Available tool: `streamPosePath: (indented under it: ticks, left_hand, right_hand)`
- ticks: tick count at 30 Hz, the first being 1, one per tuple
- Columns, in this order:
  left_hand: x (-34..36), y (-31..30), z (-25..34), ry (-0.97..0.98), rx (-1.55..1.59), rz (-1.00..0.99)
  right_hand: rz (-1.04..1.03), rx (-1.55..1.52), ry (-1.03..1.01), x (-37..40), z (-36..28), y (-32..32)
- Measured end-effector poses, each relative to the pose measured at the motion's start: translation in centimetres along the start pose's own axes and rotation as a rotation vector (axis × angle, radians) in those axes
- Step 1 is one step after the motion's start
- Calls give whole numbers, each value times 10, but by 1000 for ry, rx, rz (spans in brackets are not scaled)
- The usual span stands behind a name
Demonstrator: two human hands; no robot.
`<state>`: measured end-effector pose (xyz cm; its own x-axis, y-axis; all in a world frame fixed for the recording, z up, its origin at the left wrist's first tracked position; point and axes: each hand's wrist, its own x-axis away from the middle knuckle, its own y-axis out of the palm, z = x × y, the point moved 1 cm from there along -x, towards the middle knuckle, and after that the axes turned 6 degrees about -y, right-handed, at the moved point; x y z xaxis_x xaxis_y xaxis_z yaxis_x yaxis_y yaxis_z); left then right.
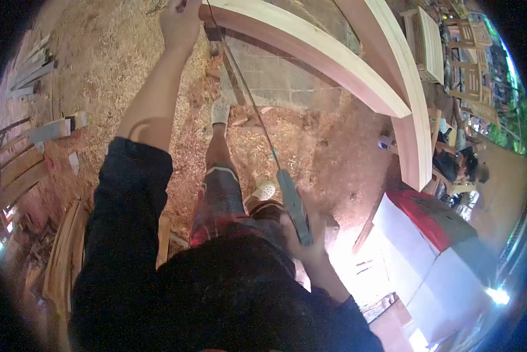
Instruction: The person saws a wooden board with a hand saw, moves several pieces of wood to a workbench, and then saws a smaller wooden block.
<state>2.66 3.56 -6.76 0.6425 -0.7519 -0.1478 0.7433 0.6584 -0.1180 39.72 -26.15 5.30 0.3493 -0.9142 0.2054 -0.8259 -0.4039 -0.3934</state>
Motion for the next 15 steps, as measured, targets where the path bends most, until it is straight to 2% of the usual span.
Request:
streamPosePath:
  ticks: [1, 3, 5, 6, 7, 9, 10, 11, 12, 14, 15]
  left_hand:
    - [0, -2, 2, -18, 15, -9]
    - [8, 2, 5, -74, 21, -33]
    - [9, -1, 15, -116, -8, -22]
    - [2, -1, 0, -9, -85, 23]
    - [-1, -4, -4, -18, -77, 0]
    - [2, -5, -4, -51, -48, -45]
    - [3, -3, -1, -12, -49, -30]
    - [0, 0, 3, 34, -45, -7]
    - [2, -2, 3, 67, -48, 18]
    - [13, -1, 18, -63, 91, 3]
    - [14, 3, 25, -120, 164, -3]
  right_hand:
    - [8, -30, -42, -20, 2, 6]
    - [4, -51, -209, -123, 6, 36]
    - [171, -43, -291, -224, -4, 76]
    - [118, -64, -217, -258, -38, 79]
    - [85, -37, -174, -264, -58, 74]
    - [16, 35, -80, -262, -80, 62]
    - [75, 24, -130, -237, -71, 58]
    - [133, 16, -192, -202, -54, 53]
    - [105, -7, -167, -162, -33, 46]
    - [7, 23, -44, -70, -9, 19]
    - [-10, 185, -54, -32, -3, 7]
